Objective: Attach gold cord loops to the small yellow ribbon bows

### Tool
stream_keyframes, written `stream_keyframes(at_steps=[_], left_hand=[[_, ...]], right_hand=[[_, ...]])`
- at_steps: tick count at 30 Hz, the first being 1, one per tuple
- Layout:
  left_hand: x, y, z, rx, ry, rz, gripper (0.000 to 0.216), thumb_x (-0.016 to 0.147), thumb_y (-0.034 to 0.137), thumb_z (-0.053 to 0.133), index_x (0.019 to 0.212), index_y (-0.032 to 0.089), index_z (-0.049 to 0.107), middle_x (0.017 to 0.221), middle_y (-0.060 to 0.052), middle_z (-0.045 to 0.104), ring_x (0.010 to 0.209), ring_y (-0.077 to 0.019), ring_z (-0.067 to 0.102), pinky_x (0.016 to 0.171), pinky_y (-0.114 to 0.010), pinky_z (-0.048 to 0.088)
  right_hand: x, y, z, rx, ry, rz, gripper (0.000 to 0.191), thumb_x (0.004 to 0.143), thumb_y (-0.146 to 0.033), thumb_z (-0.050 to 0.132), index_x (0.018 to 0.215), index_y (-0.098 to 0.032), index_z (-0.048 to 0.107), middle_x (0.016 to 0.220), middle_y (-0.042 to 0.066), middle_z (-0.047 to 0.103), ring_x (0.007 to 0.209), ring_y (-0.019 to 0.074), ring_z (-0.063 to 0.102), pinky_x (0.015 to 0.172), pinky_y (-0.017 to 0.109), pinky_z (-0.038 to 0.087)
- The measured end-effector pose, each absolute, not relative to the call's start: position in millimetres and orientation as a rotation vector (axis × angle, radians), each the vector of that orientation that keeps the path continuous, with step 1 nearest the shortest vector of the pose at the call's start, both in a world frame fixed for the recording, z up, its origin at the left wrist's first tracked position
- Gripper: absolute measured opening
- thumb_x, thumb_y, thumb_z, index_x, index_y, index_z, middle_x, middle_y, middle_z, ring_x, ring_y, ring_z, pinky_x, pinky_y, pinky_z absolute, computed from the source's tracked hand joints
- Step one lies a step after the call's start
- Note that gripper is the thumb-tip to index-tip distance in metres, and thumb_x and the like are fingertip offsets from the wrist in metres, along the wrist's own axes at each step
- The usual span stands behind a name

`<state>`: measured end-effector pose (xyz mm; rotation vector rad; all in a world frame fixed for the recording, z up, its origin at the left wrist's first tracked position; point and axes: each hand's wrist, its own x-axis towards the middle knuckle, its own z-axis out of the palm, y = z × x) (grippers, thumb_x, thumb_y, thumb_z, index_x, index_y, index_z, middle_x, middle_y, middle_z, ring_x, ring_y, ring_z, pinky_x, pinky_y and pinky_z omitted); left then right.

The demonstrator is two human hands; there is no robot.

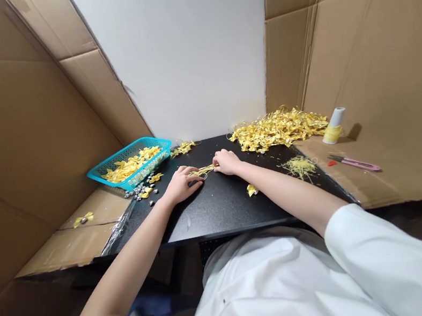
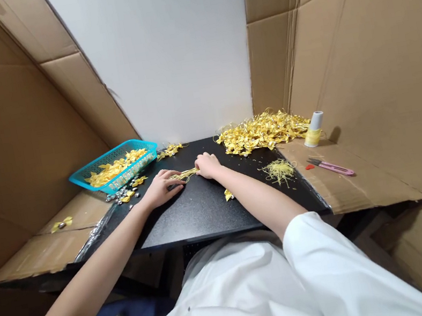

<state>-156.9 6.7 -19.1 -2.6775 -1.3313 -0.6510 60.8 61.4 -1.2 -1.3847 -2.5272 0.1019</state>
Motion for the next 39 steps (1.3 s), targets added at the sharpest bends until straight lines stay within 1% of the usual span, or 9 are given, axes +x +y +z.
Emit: stream_keyframes(at_steps=[4, 12, 17, 20, 22, 25, 31, 36, 39], left_hand=[[-159.7, 9.2, -24.0, -2.699, -1.354, -0.743, 0.023, 0.086, 0.038, 0.057, 0.092, 0.028, 0.077, 0.112, -0.007, 0.067, 0.103, -0.0237, 0.054, 0.094, -0.041, 0.043], [-160.3, 8.8, -24.2, -2.433, -1.467, -0.858, 0.025, 0.085, 0.034, 0.057, 0.099, 0.02, 0.073, 0.105, -0.008, 0.069, 0.095, -0.0232, 0.057, 0.09, -0.039, 0.044], [-151.5, 6.2, -13.0, -2.152, -1.568, -0.797, 0.032, 0.085, 0.036, 0.06, 0.111, 0.021, 0.07, 0.115, -0.01, 0.066, 0.105, -0.0282, 0.054, 0.087, -0.04, 0.043], [-139.3, 4.2, -3.2, -2.113, -1.633, -0.632, 0.026, 0.09, 0.034, 0.053, 0.096, 0.024, 0.076, 0.101, -0.01, 0.07, 0.098, -0.0283, 0.056, 0.078, -0.04, 0.04], [-129.5, 3.4, 2.6, -2.125, -1.652, -0.544, 0.029, 0.091, 0.031, 0.05, 0.085, 0.024, 0.078, 0.091, -0.01, 0.071, 0.093, -0.0276, 0.057, 0.076, -0.04, 0.038], [-112.7, 3.1, 10.2, -2.166, -1.661, -0.542, 0.027, 0.089, 0.029, 0.052, 0.081, 0.022, 0.078, 0.087, -0.01, 0.072, 0.088, -0.0262, 0.059, 0.073, -0.037, 0.037], [-67.1, 3.1, 19.9, -2.16, -1.913, -0.899, 0.017, 0.078, 0.026, 0.061, 0.076, 0.021, 0.078, 0.071, -0.009, 0.071, 0.068, -0.0231, 0.062, 0.064, -0.031, 0.038], [-34.1, 3.4, 18.7, -2.273, -1.852, -1.246, 0.013, 0.071, 0.02, 0.062, 0.064, 0.02, 0.073, 0.063, -0.006, 0.069, 0.061, -0.0189, 0.059, 0.064, -0.028, 0.04], [-21.2, 6.9, 12.6, -2.35, -1.912, -1.527, 0.015, 0.071, 0.02, 0.062, 0.058, 0.018, 0.069, 0.059, -0.005, 0.067, 0.058, -0.017, 0.058, 0.063, -0.027, 0.041]], right_hand=[[48.2, 68.9, 0.7, -1.434, -2.553, 0.096, 0.013, 0.087, -0.022, 0.062, 0.094, -0.021, 0.073, 0.106, 0.008, 0.07, 0.106, 0.0224, 0.059, 0.091, 0.034, 0.042], [49.6, 69.0, 2.3, -1.383, -2.48, 0.029, 0.017, 0.093, -0.02, 0.051, 0.096, -0.02, 0.068, 0.108, 0.006, 0.069, 0.102, 0.0204, 0.061, 0.087, 0.033, 0.039], [50.1, 64.3, 8.9, -1.281, -2.465, -0.065, 0.016, 0.094, -0.019, 0.05, 0.096, -0.019, 0.066, 0.106, 0.006, 0.069, 0.102, 0.0198, 0.06, 0.085, 0.032, 0.037], [52.4, 58.5, 14.0, -1.219, -2.471, -0.14, 0.017, 0.095, -0.018, 0.048, 0.096, -0.017, 0.065, 0.105, 0.007, 0.068, 0.102, 0.0199, 0.058, 0.085, 0.032, 0.035], [55.7, 54.7, 17.1, -1.198, -2.456, -0.146, 0.017, 0.095, -0.017, 0.047, 0.098, -0.017, 0.064, 0.105, 0.008, 0.067, 0.102, 0.0198, 0.058, 0.085, 0.032, 0.034], [65.1, 49.6, 20.5, -1.18, -2.444, -0.147, 0.018, 0.095, -0.018, 0.047, 0.1, -0.016, 0.064, 0.106, 0.009, 0.067, 0.103, 0.0201, 0.058, 0.086, 0.032, 0.034], [99.5, 32.6, 22.4, -1.44, -2.404, -0.181, 0.028, 0.09, -0.006, 0.042, 0.102, -0.012, 0.066, 0.107, 0.014, 0.066, 0.098, 0.0227, 0.061, 0.091, 0.036, 0.037], [134.1, 16.7, 19.1, -1.624, -2.211, -0.039, 0.024, 0.083, -0.007, 0.05, 0.089, -0.013, 0.072, 0.097, 0.014, 0.069, 0.092, 0.0249, 0.064, 0.085, 0.034, 0.044], [146.5, 18.3, 10.5, -1.591, -1.898, 0.176, 0.017, 0.078, -0.009, 0.056, 0.078, -0.014, 0.072, 0.085, 0.01, 0.071, 0.084, 0.0225, 0.066, 0.079, 0.031, 0.048]])
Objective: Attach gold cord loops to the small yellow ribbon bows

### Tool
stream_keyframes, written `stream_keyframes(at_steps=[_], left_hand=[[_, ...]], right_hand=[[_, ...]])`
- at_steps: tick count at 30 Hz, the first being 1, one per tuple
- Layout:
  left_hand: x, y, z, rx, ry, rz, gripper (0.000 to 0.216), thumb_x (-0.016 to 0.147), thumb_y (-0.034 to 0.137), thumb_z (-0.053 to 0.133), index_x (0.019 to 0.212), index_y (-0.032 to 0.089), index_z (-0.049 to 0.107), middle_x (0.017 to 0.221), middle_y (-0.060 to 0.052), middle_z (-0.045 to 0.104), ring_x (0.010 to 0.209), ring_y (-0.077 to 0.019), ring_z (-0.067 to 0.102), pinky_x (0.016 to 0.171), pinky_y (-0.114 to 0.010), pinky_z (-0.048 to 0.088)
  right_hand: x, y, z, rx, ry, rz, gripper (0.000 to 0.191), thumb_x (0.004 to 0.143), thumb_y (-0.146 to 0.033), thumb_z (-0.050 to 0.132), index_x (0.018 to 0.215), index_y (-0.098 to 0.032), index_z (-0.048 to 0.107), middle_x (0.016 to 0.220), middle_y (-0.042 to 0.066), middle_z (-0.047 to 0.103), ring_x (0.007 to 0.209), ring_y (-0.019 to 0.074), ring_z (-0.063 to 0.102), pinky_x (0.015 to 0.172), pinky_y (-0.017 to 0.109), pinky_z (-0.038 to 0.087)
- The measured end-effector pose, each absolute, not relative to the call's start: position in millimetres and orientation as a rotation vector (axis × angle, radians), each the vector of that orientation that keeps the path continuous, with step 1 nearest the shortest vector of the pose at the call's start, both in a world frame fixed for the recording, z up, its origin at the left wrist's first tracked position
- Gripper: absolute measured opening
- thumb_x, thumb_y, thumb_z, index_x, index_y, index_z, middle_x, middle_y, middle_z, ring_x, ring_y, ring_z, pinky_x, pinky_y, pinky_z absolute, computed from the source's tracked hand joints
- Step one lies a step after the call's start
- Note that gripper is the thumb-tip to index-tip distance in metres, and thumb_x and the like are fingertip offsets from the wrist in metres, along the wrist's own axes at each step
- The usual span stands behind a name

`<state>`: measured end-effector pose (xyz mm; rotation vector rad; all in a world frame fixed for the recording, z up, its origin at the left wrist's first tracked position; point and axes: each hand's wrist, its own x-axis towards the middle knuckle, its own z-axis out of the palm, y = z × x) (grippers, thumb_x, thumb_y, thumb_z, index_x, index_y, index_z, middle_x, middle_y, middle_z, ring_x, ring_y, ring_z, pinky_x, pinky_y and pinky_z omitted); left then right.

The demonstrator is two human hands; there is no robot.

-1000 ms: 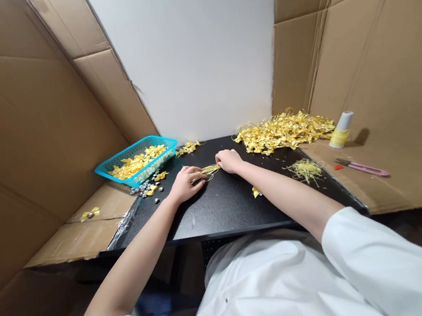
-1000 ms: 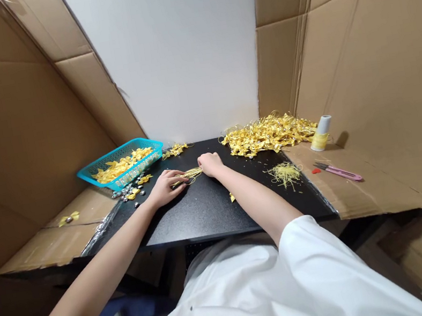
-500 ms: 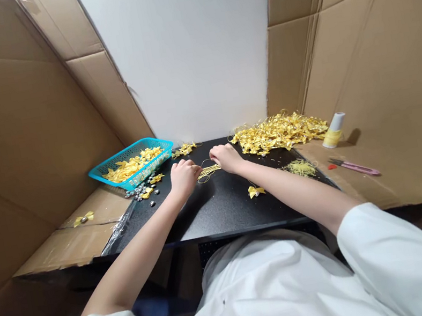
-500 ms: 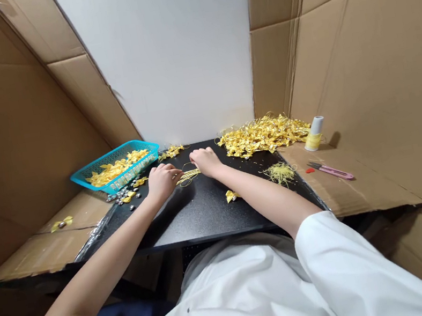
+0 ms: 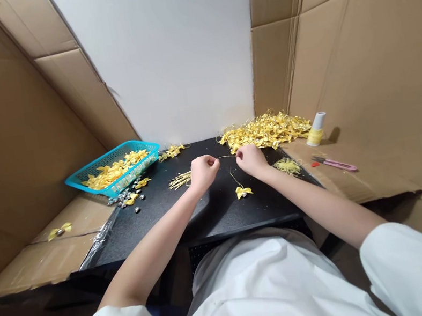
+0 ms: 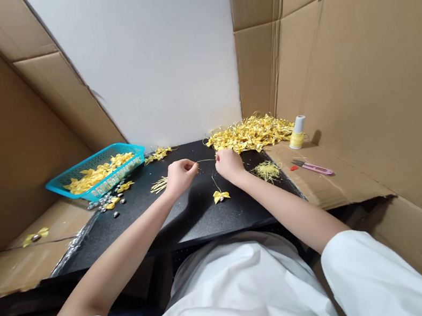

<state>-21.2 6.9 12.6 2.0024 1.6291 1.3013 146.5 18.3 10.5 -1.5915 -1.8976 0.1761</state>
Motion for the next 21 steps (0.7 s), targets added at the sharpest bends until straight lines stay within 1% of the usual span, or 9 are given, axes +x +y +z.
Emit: stream_keyframes(at_steps=[2, 4, 6, 8, 11, 15, 18, 21], left_hand=[[-13.8, 10.3, 5.5, 1.79, 1.535, 1.328, 0.015, 0.072, 0.021, 0.063, 0.059, 0.016, 0.068, 0.058, -0.005, 0.067, 0.055, -0.0159, 0.057, 0.061, -0.027, 0.042], [-7.2, 13.4, -3.2, 1.555, 1.439, 1.37, 0.012, 0.071, 0.024, 0.066, 0.062, 0.016, 0.068, 0.061, -0.006, 0.069, 0.053, -0.0145, 0.056, 0.059, -0.026, 0.042], [-2.0, 14.9, -11.7, 1.368, 1.322, 1.4, 0.013, 0.07, 0.026, 0.068, 0.065, 0.015, 0.068, 0.065, -0.006, 0.07, 0.053, -0.0124, 0.054, 0.058, -0.025, 0.041], [1.5, 14.8, -18.2, 1.266, 1.23, 1.437, 0.015, 0.068, 0.029, 0.071, 0.067, 0.014, 0.068, 0.066, -0.006, 0.071, 0.054, -0.0116, 0.055, 0.059, -0.025, 0.042], [3.9, 13.0, -23.3, 1.198, 1.179, 1.524, 0.02, 0.064, 0.031, 0.076, 0.071, 0.014, 0.068, 0.067, -0.006, 0.071, 0.061, -0.0133, 0.06, 0.063, -0.025, 0.045], [4.1, 12.2, -25.2, 1.121, 1.164, 1.585, 0.024, 0.06, 0.031, 0.08, 0.073, 0.014, 0.068, 0.07, -0.007, 0.072, 0.068, -0.0151, 0.063, 0.066, -0.026, 0.047], [2.2, 13.7, -26.6, 1.048, 1.156, 1.602, 0.028, 0.056, 0.031, 0.082, 0.072, 0.014, 0.068, 0.073, -0.007, 0.073, 0.064, -0.0129, 0.06, 0.06, -0.024, 0.044], [-0.4, 15.3, -28.0, 0.982, 1.141, 1.587, 0.033, 0.051, 0.033, 0.084, 0.073, 0.014, 0.068, 0.075, -0.007, 0.072, 0.058, -0.0093, 0.053, 0.051, -0.02, 0.037]], right_hand=[[147.4, 22.2, 3.6, -1.478, -1.634, 0.423, 0.009, 0.074, -0.012, 0.061, 0.07, -0.016, 0.069, 0.074, 0.005, 0.07, 0.076, 0.0188, 0.066, 0.076, 0.029, 0.05], [143.4, 24.3, -1.7, -1.359, -1.335, 0.762, 0.005, 0.071, -0.014, 0.065, 0.067, -0.016, 0.065, 0.064, 0.0, 0.067, 0.065, 0.0147, 0.065, 0.07, 0.026, 0.051], [137.2, 22.6, -4.2, -1.232, -1.073, 1.07, 0.007, 0.071, -0.012, 0.065, 0.067, -0.016, 0.061, 0.058, -0.004, 0.063, 0.056, 0.0105, 0.063, 0.062, 0.021, 0.049], [131.6, 17.7, -4.6, -1.13, -0.897, 1.249, 0.011, 0.075, -0.009, 0.06, 0.067, -0.016, 0.056, 0.055, -0.005, 0.06, 0.051, 0.0072, 0.06, 0.056, 0.017, 0.046], [126.7, 9.8, -4.3, -1.06, -0.791, 1.33, 0.016, 0.081, -0.008, 0.053, 0.069, -0.017, 0.05, 0.054, -0.005, 0.061, 0.048, 0.006, 0.06, 0.052, 0.015, 0.044], [124.7, 5.8, -4.8, -1.012, -0.776, 1.308, 0.015, 0.083, -0.008, 0.051, 0.074, -0.018, 0.047, 0.057, -0.005, 0.063, 0.049, 0.0065, 0.061, 0.053, 0.015, 0.046], [124.9, 5.9, -5.6, -0.959, -0.773, 1.319, 0.014, 0.085, -0.01, 0.052, 0.075, -0.018, 0.046, 0.058, -0.005, 0.063, 0.051, 0.0063, 0.062, 0.055, 0.015, 0.047], [124.4, 6.7, -8.7, -0.905, -0.812, 1.303, 0.013, 0.082, -0.011, 0.055, 0.077, -0.019, 0.046, 0.061, -0.005, 0.064, 0.053, 0.0065, 0.063, 0.059, 0.017, 0.05]])
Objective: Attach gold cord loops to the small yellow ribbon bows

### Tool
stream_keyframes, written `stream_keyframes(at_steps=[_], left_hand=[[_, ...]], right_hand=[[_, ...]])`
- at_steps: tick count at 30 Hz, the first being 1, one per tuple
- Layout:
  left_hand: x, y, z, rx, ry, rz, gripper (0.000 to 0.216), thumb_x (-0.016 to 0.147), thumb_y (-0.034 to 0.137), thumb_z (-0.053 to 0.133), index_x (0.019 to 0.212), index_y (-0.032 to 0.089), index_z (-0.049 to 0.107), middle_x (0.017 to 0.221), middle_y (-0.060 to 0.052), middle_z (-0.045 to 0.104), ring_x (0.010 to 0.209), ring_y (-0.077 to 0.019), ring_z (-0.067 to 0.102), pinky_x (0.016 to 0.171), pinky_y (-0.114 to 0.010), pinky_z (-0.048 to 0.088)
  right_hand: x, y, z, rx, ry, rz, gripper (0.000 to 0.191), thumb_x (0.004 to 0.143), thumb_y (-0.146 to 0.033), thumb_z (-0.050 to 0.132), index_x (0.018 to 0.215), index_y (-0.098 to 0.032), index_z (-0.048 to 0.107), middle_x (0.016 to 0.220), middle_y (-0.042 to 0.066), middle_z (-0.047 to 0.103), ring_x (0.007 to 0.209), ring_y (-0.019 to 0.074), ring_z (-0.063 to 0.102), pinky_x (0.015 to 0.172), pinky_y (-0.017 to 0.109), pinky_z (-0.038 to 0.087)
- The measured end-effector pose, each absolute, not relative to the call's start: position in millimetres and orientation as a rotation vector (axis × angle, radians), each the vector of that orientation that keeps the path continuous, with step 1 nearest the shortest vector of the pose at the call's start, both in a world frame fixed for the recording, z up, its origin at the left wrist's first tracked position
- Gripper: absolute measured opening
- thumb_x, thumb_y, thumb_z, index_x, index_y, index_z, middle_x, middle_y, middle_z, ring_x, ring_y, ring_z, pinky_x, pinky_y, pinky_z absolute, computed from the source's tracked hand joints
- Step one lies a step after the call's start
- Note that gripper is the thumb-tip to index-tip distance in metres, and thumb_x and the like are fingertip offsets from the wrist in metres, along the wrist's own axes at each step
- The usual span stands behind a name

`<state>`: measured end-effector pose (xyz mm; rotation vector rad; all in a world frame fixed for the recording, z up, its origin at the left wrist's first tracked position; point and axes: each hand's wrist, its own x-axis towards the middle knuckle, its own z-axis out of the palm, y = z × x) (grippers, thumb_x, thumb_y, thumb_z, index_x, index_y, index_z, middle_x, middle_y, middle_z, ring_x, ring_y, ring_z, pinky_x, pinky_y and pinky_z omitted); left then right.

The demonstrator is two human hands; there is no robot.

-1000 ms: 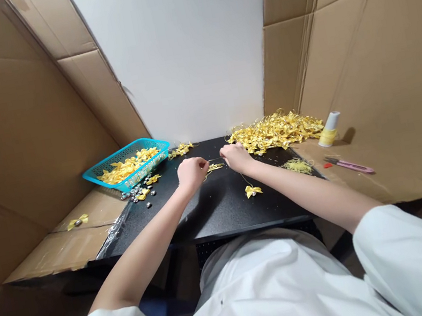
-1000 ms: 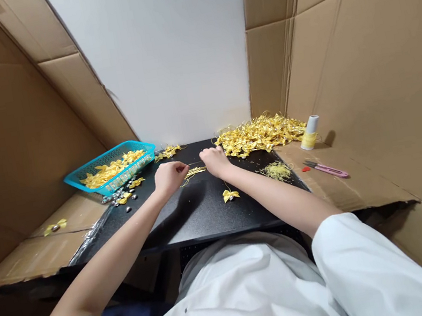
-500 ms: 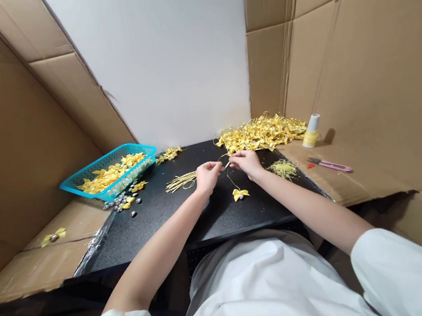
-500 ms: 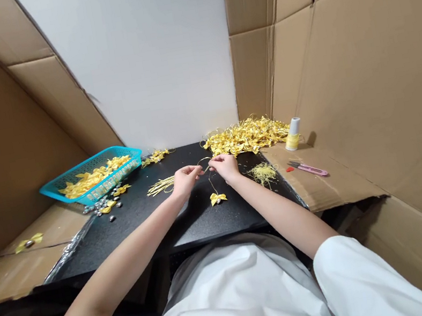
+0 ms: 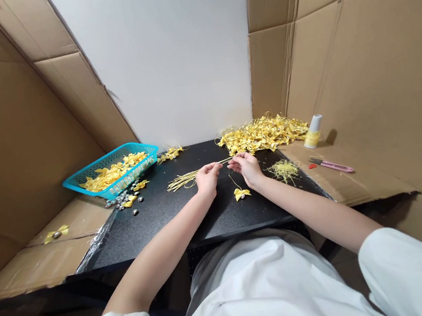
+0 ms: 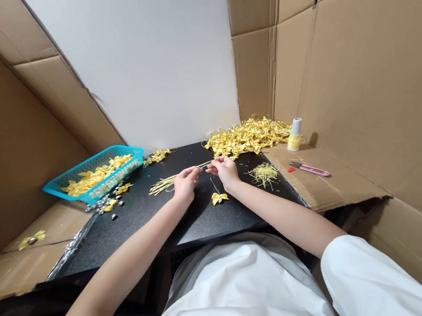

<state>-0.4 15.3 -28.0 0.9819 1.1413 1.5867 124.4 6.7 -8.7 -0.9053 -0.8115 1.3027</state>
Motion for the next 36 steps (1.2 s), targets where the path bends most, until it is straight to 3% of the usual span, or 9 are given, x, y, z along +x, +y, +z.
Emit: stream_keyframes(at_steps=[9, 15, 23, 28, 36], left_hand=[[1.4, 11.8, -26.5, 0.943, 1.0, 1.484, 0.039, 0.049, 0.035, 0.086, 0.077, 0.014, 0.068, 0.071, -0.003, 0.068, 0.051, -0.0038, 0.042, 0.046, -0.018, 0.03], [3.6, 11.6, -26.7, 1.028, 1.037, 1.554, 0.037, 0.056, 0.035, 0.083, 0.082, 0.015, 0.066, 0.064, 0.001, 0.063, 0.052, -0.0065, 0.048, 0.053, -0.021, 0.038], [6.0, 6.0, -24.9, 1.122, 0.999, 1.625, 0.028, 0.063, 0.032, 0.078, 0.081, 0.016, 0.065, 0.074, -0.003, 0.07, 0.075, -0.0151, 0.065, 0.073, -0.027, 0.048], [6.6, 5.2, -25.8, 1.132, 0.995, 1.665, 0.024, 0.066, 0.031, 0.075, 0.082, 0.016, 0.066, 0.078, -0.003, 0.072, 0.075, -0.0139, 0.064, 0.073, -0.025, 0.047], [3.8, 6.7, -26.0, 1.072, 0.978, 1.581, 0.037, 0.064, 0.044, 0.079, 0.087, 0.017, 0.069, 0.104, -0.009, 0.074, 0.091, -0.0181, 0.064, 0.067, -0.024, 0.041]], right_hand=[[115.4, 10.2, -25.9, -0.915, -0.904, 1.224, 0.018, 0.071, -0.011, 0.063, 0.073, -0.018, 0.047, 0.058, -0.006, 0.063, 0.051, 0.0085, 0.064, 0.059, 0.018, 0.051], [115.6, 7.9, -24.4, -0.885, -0.916, 1.276, 0.026, 0.066, -0.016, 0.074, 0.073, -0.018, 0.048, 0.06, -0.006, 0.065, 0.057, 0.011, 0.067, 0.06, 0.019, 0.052], [116.5, 2.0, -18.5, -0.875, -0.917, 1.316, 0.016, 0.069, -0.016, 0.077, 0.076, -0.014, 0.063, 0.065, -0.001, 0.069, 0.056, 0.0087, 0.066, 0.058, 0.018, 0.052], [118.8, 1.9, -15.8, -0.91, -0.826, 1.355, 0.008, 0.073, -0.01, 0.07, 0.076, -0.015, 0.064, 0.068, -0.002, 0.07, 0.06, 0.0076, 0.067, 0.062, 0.017, 0.052], [118.8, 0.1, -12.8, -0.875, -0.785, 1.547, 0.008, 0.08, -0.009, 0.063, 0.078, -0.017, 0.062, 0.073, -0.002, 0.072, 0.073, 0.0095, 0.07, 0.069, 0.019, 0.051]])
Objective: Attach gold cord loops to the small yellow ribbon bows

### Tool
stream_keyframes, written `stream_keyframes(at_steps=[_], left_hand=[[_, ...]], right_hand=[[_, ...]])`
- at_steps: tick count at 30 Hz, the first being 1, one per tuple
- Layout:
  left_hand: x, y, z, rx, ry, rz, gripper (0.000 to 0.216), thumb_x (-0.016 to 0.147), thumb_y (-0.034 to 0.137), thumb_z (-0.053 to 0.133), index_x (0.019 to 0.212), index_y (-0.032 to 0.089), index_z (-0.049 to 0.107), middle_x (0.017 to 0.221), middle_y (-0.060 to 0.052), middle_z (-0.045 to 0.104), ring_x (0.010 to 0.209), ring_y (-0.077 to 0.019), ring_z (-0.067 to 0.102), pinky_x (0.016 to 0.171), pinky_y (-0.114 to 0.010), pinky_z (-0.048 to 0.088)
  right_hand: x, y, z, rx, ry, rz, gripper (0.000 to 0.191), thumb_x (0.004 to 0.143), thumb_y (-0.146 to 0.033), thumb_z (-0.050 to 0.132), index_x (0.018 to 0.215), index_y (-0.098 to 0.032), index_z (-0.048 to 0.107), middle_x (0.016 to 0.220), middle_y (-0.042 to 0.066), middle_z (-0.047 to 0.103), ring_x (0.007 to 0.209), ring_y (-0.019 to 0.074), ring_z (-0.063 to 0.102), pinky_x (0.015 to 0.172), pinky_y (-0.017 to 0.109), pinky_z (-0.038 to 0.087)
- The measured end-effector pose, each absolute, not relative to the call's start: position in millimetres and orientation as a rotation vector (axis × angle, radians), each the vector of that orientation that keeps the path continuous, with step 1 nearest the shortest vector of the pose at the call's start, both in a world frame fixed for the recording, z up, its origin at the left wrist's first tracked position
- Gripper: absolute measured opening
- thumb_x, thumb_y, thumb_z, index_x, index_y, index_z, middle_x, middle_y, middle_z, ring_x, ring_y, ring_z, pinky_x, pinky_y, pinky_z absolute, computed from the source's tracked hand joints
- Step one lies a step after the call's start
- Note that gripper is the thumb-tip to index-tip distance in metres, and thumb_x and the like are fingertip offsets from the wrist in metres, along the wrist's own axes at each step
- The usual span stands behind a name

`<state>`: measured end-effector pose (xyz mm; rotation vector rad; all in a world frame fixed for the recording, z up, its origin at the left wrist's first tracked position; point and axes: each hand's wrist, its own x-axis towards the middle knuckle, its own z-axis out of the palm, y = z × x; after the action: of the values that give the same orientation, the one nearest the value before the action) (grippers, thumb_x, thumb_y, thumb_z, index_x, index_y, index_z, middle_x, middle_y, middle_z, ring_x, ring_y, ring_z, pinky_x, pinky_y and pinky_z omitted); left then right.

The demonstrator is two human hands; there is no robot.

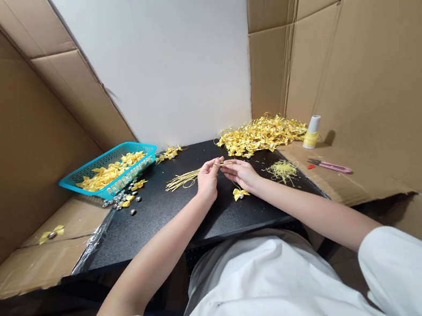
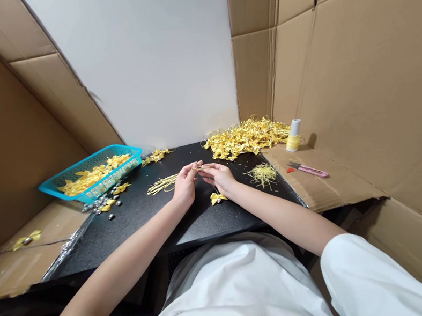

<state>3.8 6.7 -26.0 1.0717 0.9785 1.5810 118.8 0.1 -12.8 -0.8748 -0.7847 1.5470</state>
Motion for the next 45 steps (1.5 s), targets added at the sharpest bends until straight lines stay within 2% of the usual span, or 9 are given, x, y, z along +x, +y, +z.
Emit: stream_keyframes(at_steps=[4, 8, 18, 24, 33, 37, 45], left_hand=[[3.8, 5.7, -25.5, 1.092, 0.97, 1.521, 0.045, 0.061, 0.05, 0.08, 0.092, 0.019, 0.073, 0.112, -0.008, 0.072, 0.093, -0.0179, 0.062, 0.065, -0.023, 0.037], [4.0, 5.6, -25.6, 1.082, 0.981, 1.488, 0.049, 0.057, 0.052, 0.082, 0.093, 0.019, 0.075, 0.107, -0.007, 0.073, 0.091, -0.018, 0.06, 0.064, -0.024, 0.035], [2.2, 9.8, -27.4, 0.917, 1.012, 1.635, 0.036, 0.054, 0.039, 0.087, 0.08, 0.018, 0.075, 0.088, -0.003, 0.072, 0.084, -0.0153, 0.058, 0.07, -0.024, 0.04], [4.2, 8.5, -26.9, 0.893, 0.939, 1.569, 0.041, 0.049, 0.039, 0.089, 0.08, 0.016, 0.074, 0.072, 0.0, 0.065, 0.062, -0.0075, 0.046, 0.054, -0.021, 0.031], [4.4, 6.9, -25.3, 0.951, 0.839, 1.506, 0.045, 0.044, 0.041, 0.09, 0.079, 0.017, 0.076, 0.076, -0.003, 0.069, 0.056, -0.0046, 0.041, 0.052, -0.02, 0.029], [2.6, 6.2, -25.1, 1.03, 0.879, 1.501, 0.045, 0.046, 0.04, 0.089, 0.082, 0.017, 0.077, 0.077, -0.004, 0.071, 0.058, -0.0061, 0.043, 0.054, -0.022, 0.03], [2.9, 4.8, -21.1, 1.048, 0.898, 1.555, 0.042, 0.045, 0.04, 0.089, 0.077, 0.017, 0.077, 0.073, -0.002, 0.069, 0.056, -0.0062, 0.04, 0.054, -0.022, 0.03]], right_hand=[[117.4, -1.6, -12.4, -0.849, -0.763, 1.528, 0.01, 0.079, -0.008, 0.065, 0.076, -0.017, 0.064, 0.068, -0.003, 0.071, 0.065, 0.0074, 0.067, 0.067, 0.018, 0.051], [118.1, -1.3, -12.8, -0.833, -0.759, 1.515, 0.01, 0.076, -0.008, 0.069, 0.073, -0.017, 0.066, 0.066, -0.002, 0.07, 0.063, 0.0074, 0.066, 0.064, 0.018, 0.05], [118.7, 1.0, -15.2, -0.789, -0.746, 1.481, 0.01, 0.073, -0.011, 0.074, 0.073, -0.017, 0.066, 0.068, -0.003, 0.07, 0.058, 0.0064, 0.063, 0.061, 0.018, 0.052], [117.5, -1.0, -15.8, -0.787, -0.753, 1.482, 0.011, 0.069, -0.012, 0.075, 0.071, -0.017, 0.066, 0.067, -0.002, 0.07, 0.056, 0.0057, 0.061, 0.059, 0.017, 0.052], [118.8, 2.0, -20.6, -0.777, -0.85, 1.344, 0.029, 0.055, -0.031, 0.083, 0.073, -0.017, 0.066, 0.074, -0.001, 0.07, 0.054, 0.0054, 0.056, 0.056, 0.019, 0.048], [118.2, 3.0, -22.5, -0.798, -0.917, 1.225, 0.036, 0.051, -0.04, 0.083, 0.072, -0.017, 0.066, 0.072, 0.0, 0.068, 0.062, 0.0089, 0.058, 0.058, 0.021, 0.049], [120.3, 5.8, -26.5, -0.832, -1.169, 1.003, 0.041, 0.059, -0.052, 0.076, 0.078, -0.017, 0.067, 0.078, 0.004, 0.07, 0.069, 0.0153, 0.062, 0.06, 0.027, 0.052]])
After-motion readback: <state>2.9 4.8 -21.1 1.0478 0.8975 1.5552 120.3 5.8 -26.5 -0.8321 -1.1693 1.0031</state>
